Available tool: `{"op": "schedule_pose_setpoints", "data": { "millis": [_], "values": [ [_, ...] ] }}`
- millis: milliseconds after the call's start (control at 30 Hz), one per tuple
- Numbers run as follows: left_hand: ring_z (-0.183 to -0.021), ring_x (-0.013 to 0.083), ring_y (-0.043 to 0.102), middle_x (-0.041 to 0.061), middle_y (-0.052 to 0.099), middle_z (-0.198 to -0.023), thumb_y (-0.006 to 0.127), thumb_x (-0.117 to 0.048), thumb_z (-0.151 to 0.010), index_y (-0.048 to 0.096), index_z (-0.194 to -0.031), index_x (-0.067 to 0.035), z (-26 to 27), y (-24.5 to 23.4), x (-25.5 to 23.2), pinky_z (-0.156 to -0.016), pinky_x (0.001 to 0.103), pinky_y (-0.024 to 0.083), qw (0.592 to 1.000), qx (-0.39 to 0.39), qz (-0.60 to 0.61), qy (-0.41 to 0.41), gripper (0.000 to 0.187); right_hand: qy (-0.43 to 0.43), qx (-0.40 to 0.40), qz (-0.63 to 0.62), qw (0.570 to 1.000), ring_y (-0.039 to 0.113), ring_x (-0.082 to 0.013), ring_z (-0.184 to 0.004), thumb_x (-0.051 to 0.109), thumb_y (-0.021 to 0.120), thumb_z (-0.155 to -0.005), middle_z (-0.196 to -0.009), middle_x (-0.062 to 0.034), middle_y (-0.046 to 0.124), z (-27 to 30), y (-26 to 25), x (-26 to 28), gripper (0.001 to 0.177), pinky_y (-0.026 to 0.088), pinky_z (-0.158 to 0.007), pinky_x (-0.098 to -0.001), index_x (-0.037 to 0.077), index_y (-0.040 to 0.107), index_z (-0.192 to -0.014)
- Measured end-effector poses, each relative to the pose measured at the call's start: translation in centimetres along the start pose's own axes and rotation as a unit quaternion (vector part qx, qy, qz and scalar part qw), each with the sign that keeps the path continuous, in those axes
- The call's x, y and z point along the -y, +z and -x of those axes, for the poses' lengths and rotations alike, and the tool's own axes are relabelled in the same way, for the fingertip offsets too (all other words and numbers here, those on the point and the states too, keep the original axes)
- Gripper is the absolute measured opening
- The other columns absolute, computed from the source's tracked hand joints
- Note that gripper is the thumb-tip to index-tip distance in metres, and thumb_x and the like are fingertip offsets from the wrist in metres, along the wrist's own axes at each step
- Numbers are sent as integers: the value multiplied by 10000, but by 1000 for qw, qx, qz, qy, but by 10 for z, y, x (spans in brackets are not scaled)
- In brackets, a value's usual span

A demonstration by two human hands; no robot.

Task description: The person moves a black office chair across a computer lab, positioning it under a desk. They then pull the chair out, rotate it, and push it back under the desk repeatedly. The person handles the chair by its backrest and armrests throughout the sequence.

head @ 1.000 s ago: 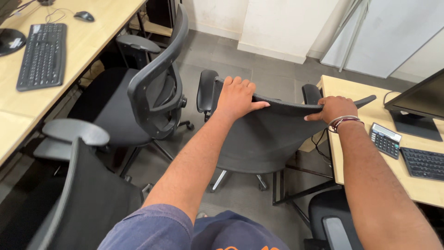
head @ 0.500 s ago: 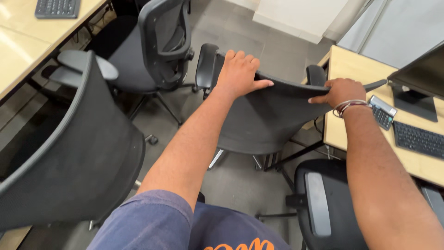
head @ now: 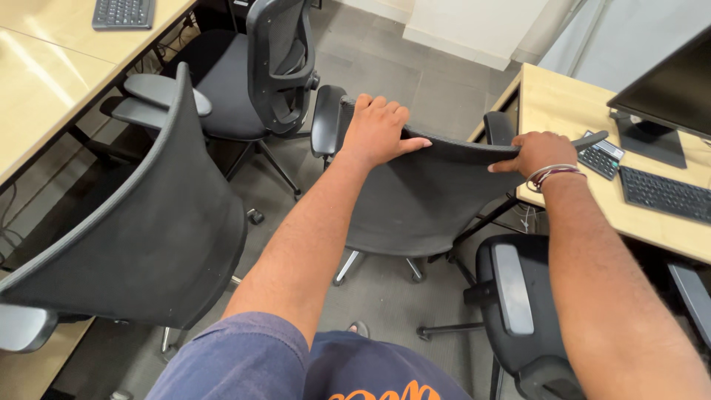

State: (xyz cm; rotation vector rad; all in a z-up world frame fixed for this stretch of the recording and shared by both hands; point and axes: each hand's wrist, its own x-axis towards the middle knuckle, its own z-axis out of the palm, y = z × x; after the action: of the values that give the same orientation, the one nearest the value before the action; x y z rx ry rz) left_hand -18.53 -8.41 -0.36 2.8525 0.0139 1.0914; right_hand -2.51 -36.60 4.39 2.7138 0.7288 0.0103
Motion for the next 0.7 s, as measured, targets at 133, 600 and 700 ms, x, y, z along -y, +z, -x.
{"op": "schedule_pose_setpoints", "data": {
  "millis": [133, 600, 700],
  "values": [
    [-900, 268, 579, 51, 660, -860, 622, -782, -822, 685, -834, -100, 27, -25, -6, -934, 451, 377, 1000, 24, 0, -2, 685, 13, -6, -1, 1000, 713, -312, -1080, 758, 785, -680, -1087, -97, 780, 41, 1, 16, 689, 545, -950, -428, 238, 792, -1132],
    [-962, 307, 574, 68, 661, -915, 730, -745, -790, 684, -869, -82, 163, -140, -6, -977, 453, 394, 997, -53, 41, 45, 670, -1, -83, -28, 996, 711, -325, -1053, 789, 776, -665, -1064, -119, 773, 236, -4, 101, 767, 544, -887, -447, 165, 797, -1111],
    [-989, 318, 556, 75, 651, -932, 738, -731, -792, 677, -894, -77, 197, -169, -5, -1036, 465, 376, 997, -55, 28, 48, 665, -4, -100, -22, 995, 719, -320, -1017, 788, 773, -652, -1022, -108, 771, 282, -14, 131, 749, 557, -851, -442, 158, 793, -1057]
  ]
}}
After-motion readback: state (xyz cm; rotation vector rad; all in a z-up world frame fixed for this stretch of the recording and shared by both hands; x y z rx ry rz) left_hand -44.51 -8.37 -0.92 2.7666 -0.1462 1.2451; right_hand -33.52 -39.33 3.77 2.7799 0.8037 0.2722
